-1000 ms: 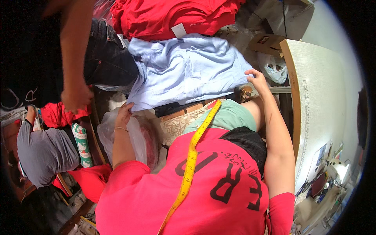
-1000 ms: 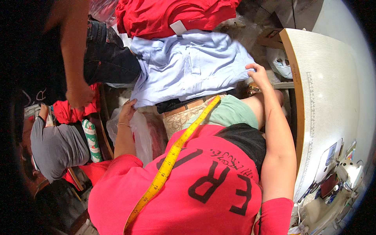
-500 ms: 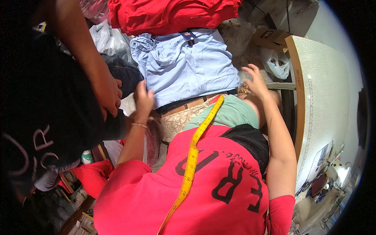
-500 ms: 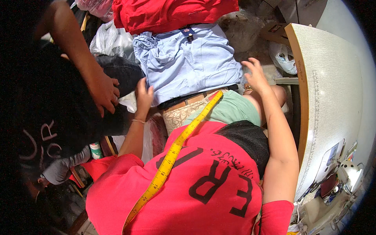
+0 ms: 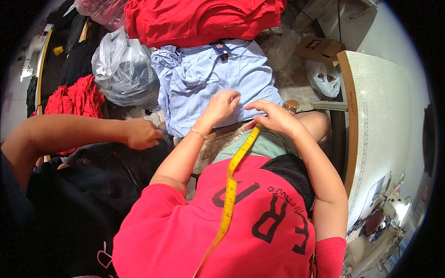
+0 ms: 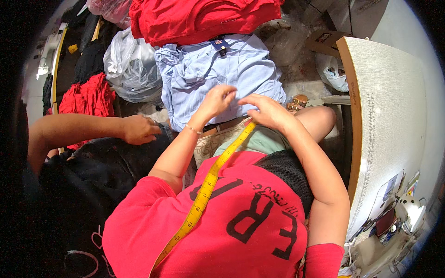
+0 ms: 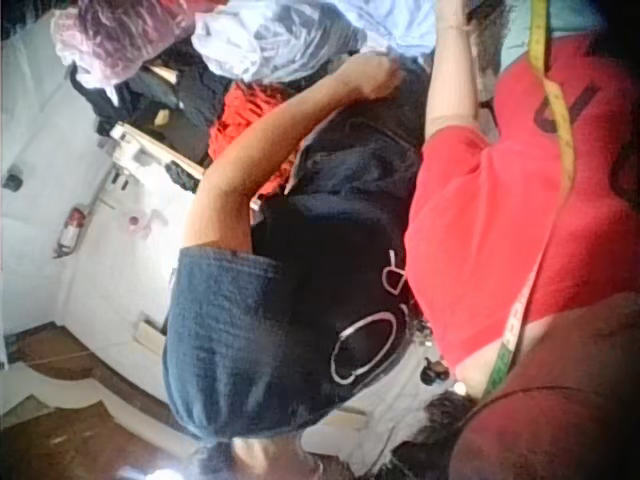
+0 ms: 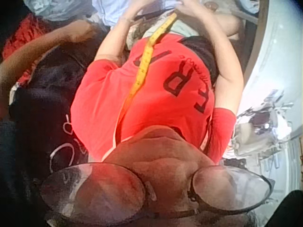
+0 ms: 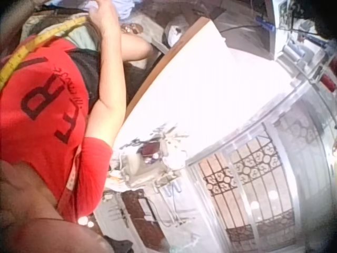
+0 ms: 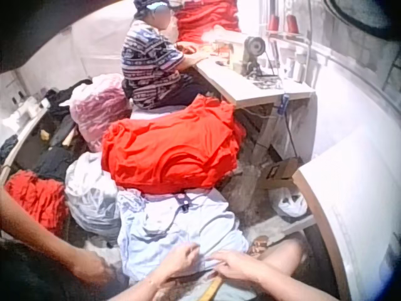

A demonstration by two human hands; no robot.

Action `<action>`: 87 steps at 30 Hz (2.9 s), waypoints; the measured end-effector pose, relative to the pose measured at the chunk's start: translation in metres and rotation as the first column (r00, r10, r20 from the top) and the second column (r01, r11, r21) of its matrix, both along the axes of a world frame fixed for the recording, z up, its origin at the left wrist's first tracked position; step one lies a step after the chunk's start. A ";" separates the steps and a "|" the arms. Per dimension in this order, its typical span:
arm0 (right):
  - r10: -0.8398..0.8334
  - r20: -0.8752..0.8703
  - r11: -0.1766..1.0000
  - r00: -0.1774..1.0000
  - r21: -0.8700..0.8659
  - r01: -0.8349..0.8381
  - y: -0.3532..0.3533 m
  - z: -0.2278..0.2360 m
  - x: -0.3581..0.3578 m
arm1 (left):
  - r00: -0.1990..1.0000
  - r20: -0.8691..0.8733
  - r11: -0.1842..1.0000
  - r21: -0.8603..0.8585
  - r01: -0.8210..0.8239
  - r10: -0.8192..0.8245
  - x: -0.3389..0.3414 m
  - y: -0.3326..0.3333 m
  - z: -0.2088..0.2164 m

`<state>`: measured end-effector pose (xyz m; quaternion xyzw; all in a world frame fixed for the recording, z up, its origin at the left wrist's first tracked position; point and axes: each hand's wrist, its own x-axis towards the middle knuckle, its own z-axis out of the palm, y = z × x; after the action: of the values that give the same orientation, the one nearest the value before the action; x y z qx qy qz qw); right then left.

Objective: The person picks up a light-blue shirt, holds it up to check the size and labels, and then uses snips to trim loose threads from the collar and front area while the garment is on a table.

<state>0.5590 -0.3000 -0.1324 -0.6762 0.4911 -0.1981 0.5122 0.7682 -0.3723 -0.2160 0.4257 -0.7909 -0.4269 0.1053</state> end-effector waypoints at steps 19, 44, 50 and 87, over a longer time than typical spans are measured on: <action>-0.804 0.453 -0.246 0.384 -0.843 0.479 0.218 0.273 0.060 | 0.883 -0.300 0.729 -0.682 0.066 -0.361 -0.119 -0.038 0.061; -0.246 -0.307 -0.592 -0.919 -0.703 0.394 0.642 0.063 0.131 | 0.132 -0.026 0.121 -0.608 0.785 -0.991 -0.315 0.222 0.199; -0.477 0.027 -0.811 -0.878 -0.398 0.428 0.571 0.112 0.117 | -0.014 -0.266 0.091 -0.379 0.921 -0.964 -0.299 0.249 0.231; -0.762 0.605 -0.619 -0.231 -0.785 -0.016 0.413 0.326 0.045 | -0.296 -0.677 -0.046 -0.361 0.931 -0.674 -0.236 0.360 0.355</action>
<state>0.6037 0.1130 0.1933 -0.1893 0.6726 -0.4537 -0.5531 0.5318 -0.0126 0.1392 -0.4633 -0.6392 -0.6138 -0.0025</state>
